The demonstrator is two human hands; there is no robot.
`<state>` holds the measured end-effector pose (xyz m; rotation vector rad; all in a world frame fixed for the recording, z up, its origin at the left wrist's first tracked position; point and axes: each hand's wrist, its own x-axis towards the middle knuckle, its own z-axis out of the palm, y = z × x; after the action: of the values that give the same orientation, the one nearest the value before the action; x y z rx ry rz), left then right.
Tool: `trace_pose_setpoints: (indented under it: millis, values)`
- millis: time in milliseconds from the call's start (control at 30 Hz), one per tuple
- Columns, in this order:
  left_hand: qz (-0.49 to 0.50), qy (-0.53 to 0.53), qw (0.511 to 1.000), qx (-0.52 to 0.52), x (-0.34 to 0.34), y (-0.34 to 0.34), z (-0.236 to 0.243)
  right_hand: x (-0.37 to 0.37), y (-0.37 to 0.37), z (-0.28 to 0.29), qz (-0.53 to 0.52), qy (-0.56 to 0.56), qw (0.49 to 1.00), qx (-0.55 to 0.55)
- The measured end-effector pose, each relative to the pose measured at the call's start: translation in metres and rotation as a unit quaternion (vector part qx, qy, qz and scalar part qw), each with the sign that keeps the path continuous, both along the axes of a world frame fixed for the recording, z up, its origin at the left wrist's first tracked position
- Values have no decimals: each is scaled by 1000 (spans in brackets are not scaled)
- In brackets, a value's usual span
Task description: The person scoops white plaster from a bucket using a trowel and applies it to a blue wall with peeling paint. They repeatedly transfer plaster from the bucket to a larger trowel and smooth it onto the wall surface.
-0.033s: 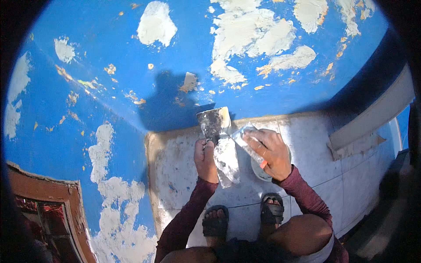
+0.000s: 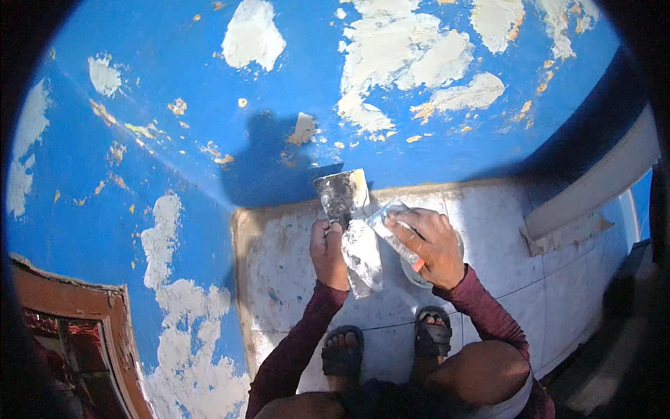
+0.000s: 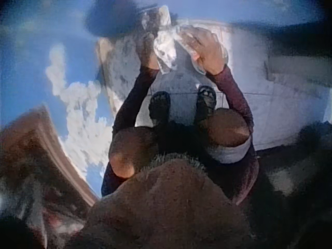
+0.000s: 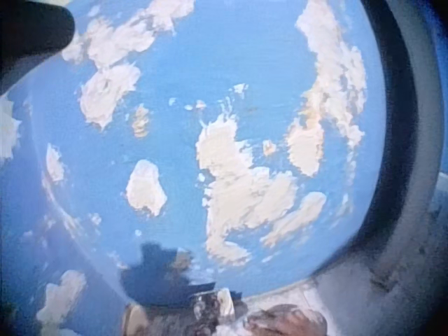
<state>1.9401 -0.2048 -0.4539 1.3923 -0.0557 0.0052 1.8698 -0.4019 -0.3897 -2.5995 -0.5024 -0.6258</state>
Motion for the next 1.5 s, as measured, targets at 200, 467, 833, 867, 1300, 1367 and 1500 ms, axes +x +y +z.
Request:
trace_pose_setpoints:
  millis: [200, 467, 833, 867, 1300, 1367, 1500]
  values:
    - [27, -18, 999, 31, -2, -1, 10, -8, 18, -2, 30, 27, 992, -123]
    - [74, -18, 992, 105, 1, 11, 8, -6, 20, 22, 91, 129, 972, -174]
    - [94, -25, 981, 168, -16, 84, -12, 20, -88, 80, -131, 386, 686, 602]
    - [88, -26, 985, 146, -21, 87, -19, 23, -106, 74, -144, 373, 711, 579]
    - [65, -129, 925, 351, -67, 147, -86, 102, -38, -17, -322, -223, 903, 178]
    - [66, 30, 985, 154, -69, 141, -67, 118, -21, -21, -349, -252, 882, 191]
    - [110, 122, 986, 27, -70, 140, -59, 164, 15, -42, -408, -277, 843, 215]
